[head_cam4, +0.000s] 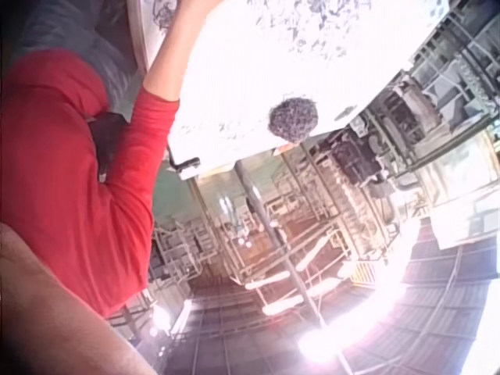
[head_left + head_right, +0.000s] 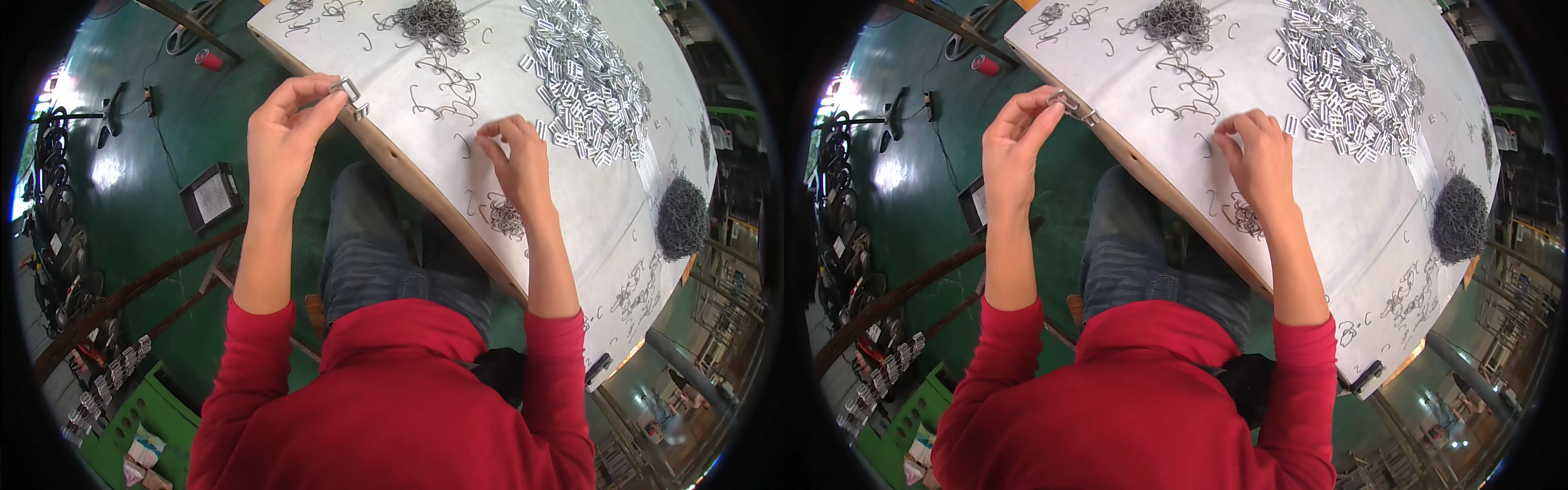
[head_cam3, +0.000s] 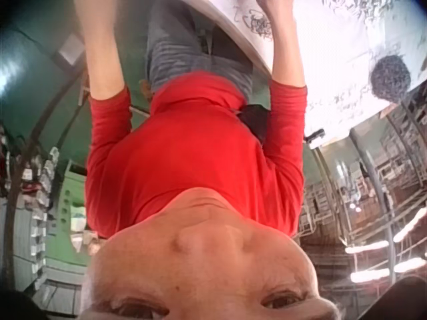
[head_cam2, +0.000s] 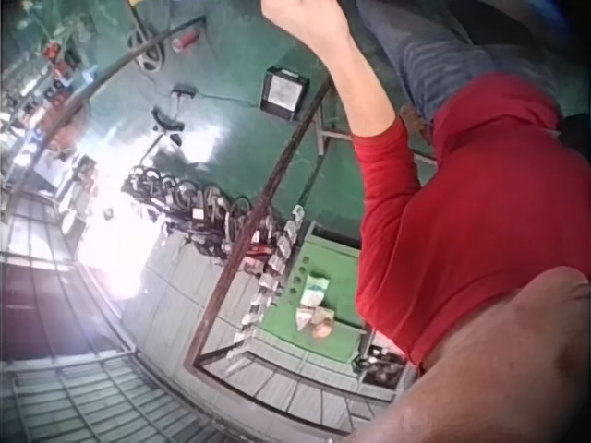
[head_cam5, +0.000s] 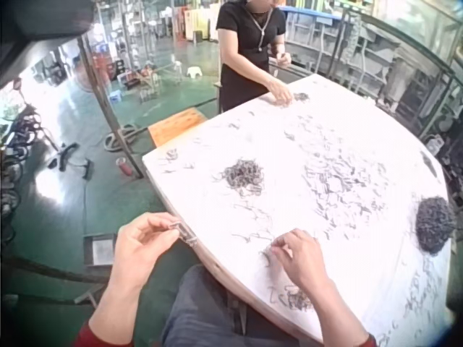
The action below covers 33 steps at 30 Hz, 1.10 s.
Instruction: The person repeatedly picks up small metal hooks and rectangular metal pieces from a table, inserts the hooks into the pieces, and places the assembled units onto a nearby rack. The process is continuous and repetitive throughout the clip.
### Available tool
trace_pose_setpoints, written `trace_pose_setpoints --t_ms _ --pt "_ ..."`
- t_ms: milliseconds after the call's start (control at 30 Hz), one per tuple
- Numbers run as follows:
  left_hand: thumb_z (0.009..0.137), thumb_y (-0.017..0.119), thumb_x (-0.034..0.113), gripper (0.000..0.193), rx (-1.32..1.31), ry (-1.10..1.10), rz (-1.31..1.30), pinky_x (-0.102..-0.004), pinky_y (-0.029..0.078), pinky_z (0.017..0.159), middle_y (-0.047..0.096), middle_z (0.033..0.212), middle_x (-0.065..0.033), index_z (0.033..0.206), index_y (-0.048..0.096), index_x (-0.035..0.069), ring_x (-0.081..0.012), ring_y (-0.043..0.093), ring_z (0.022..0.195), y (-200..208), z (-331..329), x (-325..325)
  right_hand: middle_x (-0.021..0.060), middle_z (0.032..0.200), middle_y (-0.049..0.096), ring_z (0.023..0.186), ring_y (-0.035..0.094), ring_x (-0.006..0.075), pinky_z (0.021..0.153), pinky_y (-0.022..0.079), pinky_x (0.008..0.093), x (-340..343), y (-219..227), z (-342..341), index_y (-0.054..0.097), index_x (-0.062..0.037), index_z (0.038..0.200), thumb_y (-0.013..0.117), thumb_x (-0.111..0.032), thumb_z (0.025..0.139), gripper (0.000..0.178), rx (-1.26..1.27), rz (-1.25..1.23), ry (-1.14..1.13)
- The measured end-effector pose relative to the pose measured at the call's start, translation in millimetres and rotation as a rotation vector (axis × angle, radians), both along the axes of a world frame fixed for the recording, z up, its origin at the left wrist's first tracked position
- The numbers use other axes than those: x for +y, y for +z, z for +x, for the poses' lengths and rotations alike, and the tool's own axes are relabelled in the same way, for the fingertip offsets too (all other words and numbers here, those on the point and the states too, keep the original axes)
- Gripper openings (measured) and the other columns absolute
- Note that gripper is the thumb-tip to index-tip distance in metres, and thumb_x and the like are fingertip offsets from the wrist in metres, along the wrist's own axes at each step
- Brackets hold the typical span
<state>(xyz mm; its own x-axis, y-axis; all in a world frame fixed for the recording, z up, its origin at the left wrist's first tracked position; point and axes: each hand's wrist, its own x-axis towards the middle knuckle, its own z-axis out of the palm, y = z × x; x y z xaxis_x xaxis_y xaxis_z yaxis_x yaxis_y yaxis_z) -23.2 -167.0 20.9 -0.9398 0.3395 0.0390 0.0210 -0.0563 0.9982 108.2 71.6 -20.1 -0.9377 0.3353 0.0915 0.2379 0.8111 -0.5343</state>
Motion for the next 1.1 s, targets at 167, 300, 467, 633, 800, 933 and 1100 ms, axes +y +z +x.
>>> trace_pose_setpoints --t_ms 167,300,467,633,800,933,1100 --pt "0.084 0.065 0.003 0.011 -0.076 -0.044 0.032 -0.0238 0.044 0.085 0.064 0.096 -0.0033 0.095 0.063 0.001 -0.0094 0.058 0.091 1 18 -9 0.0037 0.084 0.063 0.088 0.058 0.0236 0.076 0.043 0.0421 7 -7 -50 0.066 -0.0105 0.085 0.066 -0.019 0.08 0.01 -0.066 0.021 0.063" --pt "0.084 0.065 0.003 0.012 -0.123 -0.072 0.023 -0.0226 0.045 0.083 0.065 0.093 -0.0023 0.096 0.063 0.001 -0.0086 0.059 0.088 -6 26 -13 0.0093 0.089 0.063 0.086 0.06 0.0269 0.077 0.045 0.0401 2 -6 -65 0.064 -0.0067 0.085 0.063 -0.018 0.081 0.012 -0.211 0.141 0.143" --pt "0.083 0.068 0.006 0.01 -0.107 -0.041 0.015 -0.0203 0.048 0.07 0.064 0.084 -0.0013 0.089 0.063 -0.001 -0.0075 0.06 0.077 -12 33 -12 0.0096 0.093 0.062 0.094 0.057 0.0283 0.081 0.042 0.0413 -3 -4 -66 0.061 -0.0068 0.085 0.06 -0.017 0.082 0.011 -0.271 0.263 0.171" --pt "0.083 0.067 0.006 0.009 -0.119 -0.054 0.035 -0.0206 0.048 0.069 0.064 0.083 -0.0012 0.088 0.062 -0.001 -0.0079 0.061 0.077 -17 37 -13 0.0081 0.093 0.062 0.093 0.059 0.0262 0.081 0.043 0.0436 0 -6 -57 0.06 -0.0075 0.089 0.06 -0.019 0.083 0.013 -0.208 0.217 0.146" --pt "0.085 0.065 0.004 0.008 -0.132 -0.076 0.008 -0.0203 0.047 0.075 0.064 0.088 -0.0014 0.092 0.062 0.001 -0.0071 0.06 0.082 -18 38 -18 0.0098 0.087 0.062 0.079 0.06 0.0293 0.074 0.045 0.0382 3 0 -65 0.058 -0.0054 0.084 0.061 -0.016 0.083 0.011 -0.198 0.183 0.243" --pt "0.086 0.064 0.003 0.01 -0.115 -0.089 0.003 -0.0198 0.046 0.077 0.064 0.09 -0.0015 0.095 0.062 0.001 -0.0063 0.059 0.084 -19 37 -21 0.0097 0.088 0.062 0.081 0.06 0.0293 0.072 0.046 0.0386 2 -1 -68 0.057 -0.0042 0.085 0.06 -0.014 0.084 0.011 -0.274 0.299 0.292" --pt "0.086 0.064 0.003 0.009 -0.12 -0.088 -0.009 -0.0191 0.045 0.075 0.063 0.089 -0.0012 0.094 0.061 0.001 -0.0055 0.058 0.082 -21 40 -21 0.0097 0.089 0.062 0.081 0.06 0.0297 0.072 0.046 0.0388 0 -1 -59 0.057 -0.0049 0.086 0.058 -0.015 0.085 0.01 -0.211 0.164 0.126"
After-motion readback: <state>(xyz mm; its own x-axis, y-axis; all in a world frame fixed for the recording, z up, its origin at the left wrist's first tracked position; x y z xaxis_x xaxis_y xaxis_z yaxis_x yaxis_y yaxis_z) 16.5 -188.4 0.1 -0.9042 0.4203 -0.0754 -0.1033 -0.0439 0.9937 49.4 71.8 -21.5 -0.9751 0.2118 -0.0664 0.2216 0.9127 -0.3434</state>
